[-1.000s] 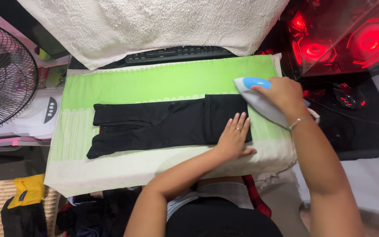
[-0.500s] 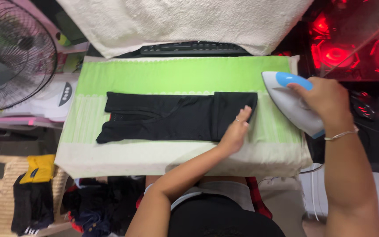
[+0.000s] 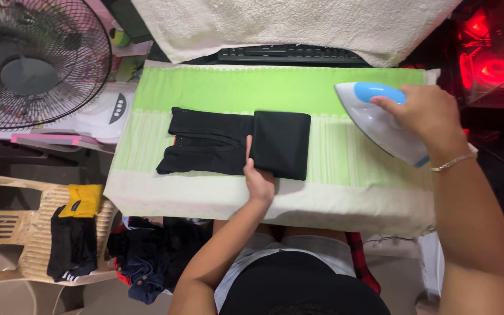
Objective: The person irons a black sleeveless top on a green ironing board, smoothing and folding it before placing it aside. Then the person irons a pair of blue shorts, smoothing and folding them as well.
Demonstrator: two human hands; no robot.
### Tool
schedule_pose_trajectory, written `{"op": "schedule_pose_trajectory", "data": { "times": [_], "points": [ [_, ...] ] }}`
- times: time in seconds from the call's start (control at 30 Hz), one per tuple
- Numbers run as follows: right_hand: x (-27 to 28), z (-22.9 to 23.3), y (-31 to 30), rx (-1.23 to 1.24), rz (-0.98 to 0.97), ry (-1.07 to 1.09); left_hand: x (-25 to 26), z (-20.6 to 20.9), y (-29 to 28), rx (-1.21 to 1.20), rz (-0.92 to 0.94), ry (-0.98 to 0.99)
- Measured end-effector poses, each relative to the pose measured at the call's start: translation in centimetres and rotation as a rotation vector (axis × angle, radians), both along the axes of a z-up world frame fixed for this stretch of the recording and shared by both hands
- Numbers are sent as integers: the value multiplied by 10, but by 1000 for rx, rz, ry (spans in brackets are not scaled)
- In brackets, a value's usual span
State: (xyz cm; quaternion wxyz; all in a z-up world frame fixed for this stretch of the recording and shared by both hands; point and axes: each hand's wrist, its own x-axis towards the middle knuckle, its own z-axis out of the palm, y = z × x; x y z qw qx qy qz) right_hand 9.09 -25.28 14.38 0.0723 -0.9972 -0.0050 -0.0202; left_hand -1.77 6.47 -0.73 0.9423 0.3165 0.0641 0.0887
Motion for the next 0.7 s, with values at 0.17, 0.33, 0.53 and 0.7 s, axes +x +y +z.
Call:
{"op": "schedule_pose_trajectory", "data": {
  "times": [0.17, 0.33, 0.53, 0.7],
  "points": [
    [6, -7, 51, 47, 138, 31, -4, -2, 39, 299, -76, 143],
    [18, -26, 101, -44, 268, 126, -7, 10, 73, 1331, -253, 133],
    [28, -41, 142, -100, 364, 193, -14, 10, 86, 1738, -82, 94],
    [37, -42, 169, -108, 442, 117, -12, -8, 89, 1799, 64, -52]
  ]
}}
